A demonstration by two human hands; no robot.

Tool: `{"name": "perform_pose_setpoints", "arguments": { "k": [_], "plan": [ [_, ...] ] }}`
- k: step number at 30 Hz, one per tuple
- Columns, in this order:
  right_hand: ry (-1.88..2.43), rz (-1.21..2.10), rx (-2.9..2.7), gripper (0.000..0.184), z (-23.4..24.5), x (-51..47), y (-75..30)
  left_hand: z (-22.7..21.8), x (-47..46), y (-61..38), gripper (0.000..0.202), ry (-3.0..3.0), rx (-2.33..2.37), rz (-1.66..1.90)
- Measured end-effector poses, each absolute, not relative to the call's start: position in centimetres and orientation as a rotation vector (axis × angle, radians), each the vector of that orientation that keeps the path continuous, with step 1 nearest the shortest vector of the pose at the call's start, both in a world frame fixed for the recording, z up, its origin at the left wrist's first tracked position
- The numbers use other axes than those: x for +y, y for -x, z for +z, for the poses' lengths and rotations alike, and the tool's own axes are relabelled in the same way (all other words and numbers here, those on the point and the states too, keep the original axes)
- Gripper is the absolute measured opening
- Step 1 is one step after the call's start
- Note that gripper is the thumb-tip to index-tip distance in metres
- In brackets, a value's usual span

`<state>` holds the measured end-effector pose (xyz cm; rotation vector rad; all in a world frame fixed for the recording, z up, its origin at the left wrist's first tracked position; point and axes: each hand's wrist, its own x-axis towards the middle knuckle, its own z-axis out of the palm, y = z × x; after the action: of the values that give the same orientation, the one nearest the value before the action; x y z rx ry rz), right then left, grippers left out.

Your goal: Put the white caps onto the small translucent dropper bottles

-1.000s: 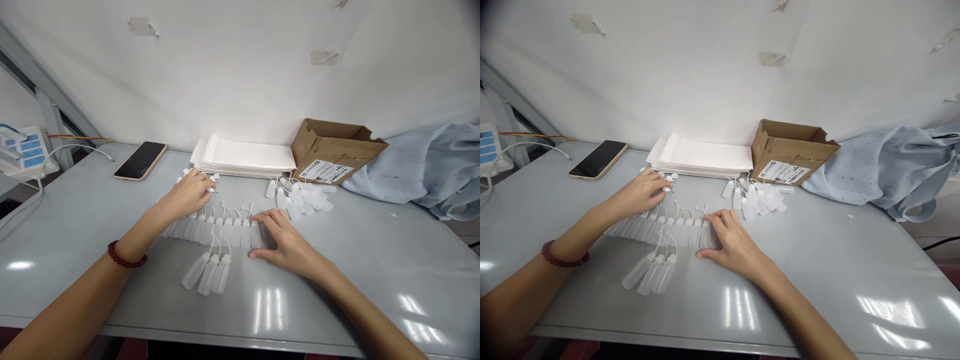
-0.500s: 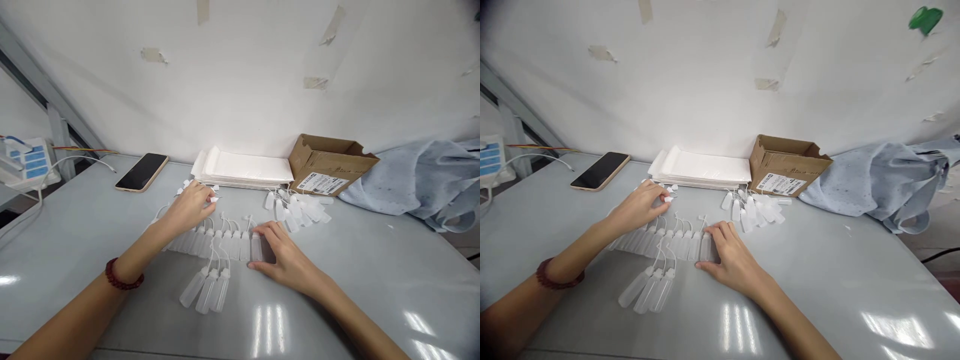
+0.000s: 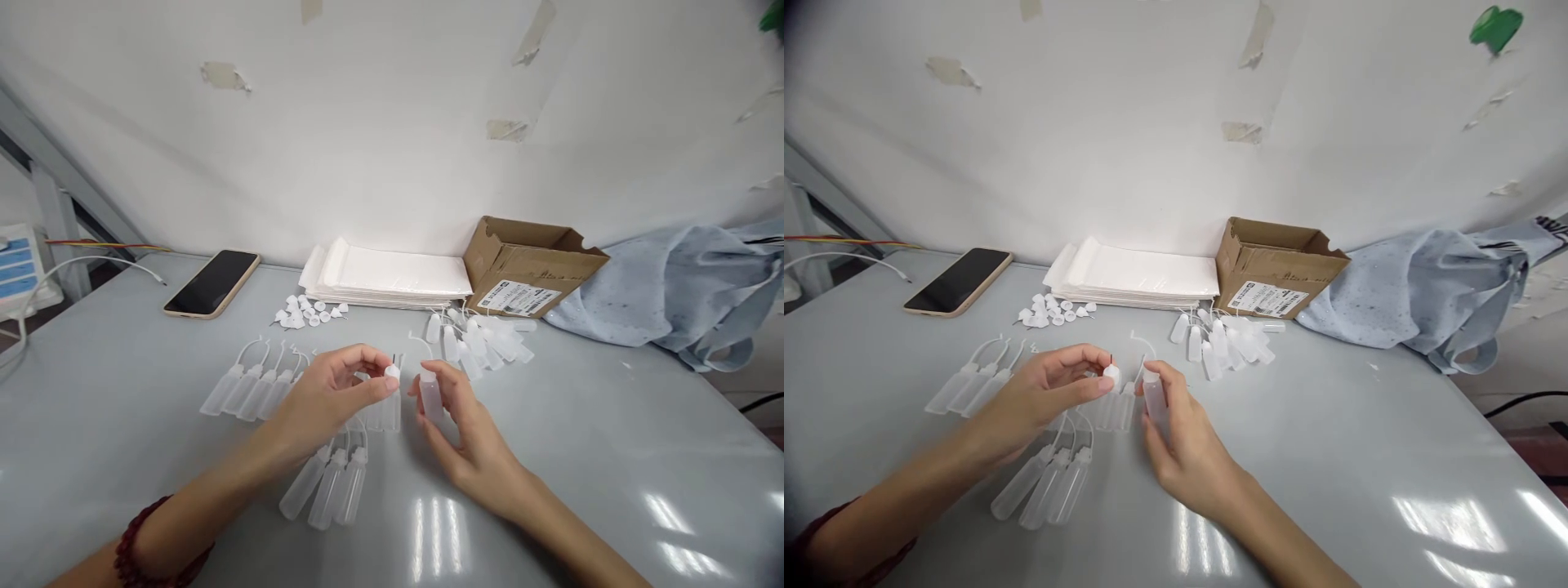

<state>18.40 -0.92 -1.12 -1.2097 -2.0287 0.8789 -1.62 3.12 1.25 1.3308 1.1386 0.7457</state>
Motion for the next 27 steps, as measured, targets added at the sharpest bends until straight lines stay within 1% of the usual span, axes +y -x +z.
{"name": "perform_pose_setpoints", "arguments": {
  "k": [6,12,16,21,27],
  "plan": [
    [1.247,0.992,-2.046,0.042,-0.9,-2.2,-18.1,0.6,2.6,0.9,0.02,-1.293,1.055,0.772],
    [1.219,0.988,-2.038,0.043,-1.6,-2.1,-17.8,1.1,2.1,0.4,0.019,-1.307,1.013,0.742],
    [1.201,0.964,-2.036,0.047,-2.0,-2.0,-17.8,1.8,1.9,0.3,0.014,-1.474,1.086,0.675],
    [1.23,0.961,-2.018,0.043,-2.3,-2.1,-17.7,2.3,2.2,0.7,0.012,-1.57,1.091,0.604],
    [1.209,0.998,-2.004,0.041,-2.2,-2.1,-17.5,2.6,2.3,0.8,0.015,-1.619,1.086,0.577]
  ]
}}
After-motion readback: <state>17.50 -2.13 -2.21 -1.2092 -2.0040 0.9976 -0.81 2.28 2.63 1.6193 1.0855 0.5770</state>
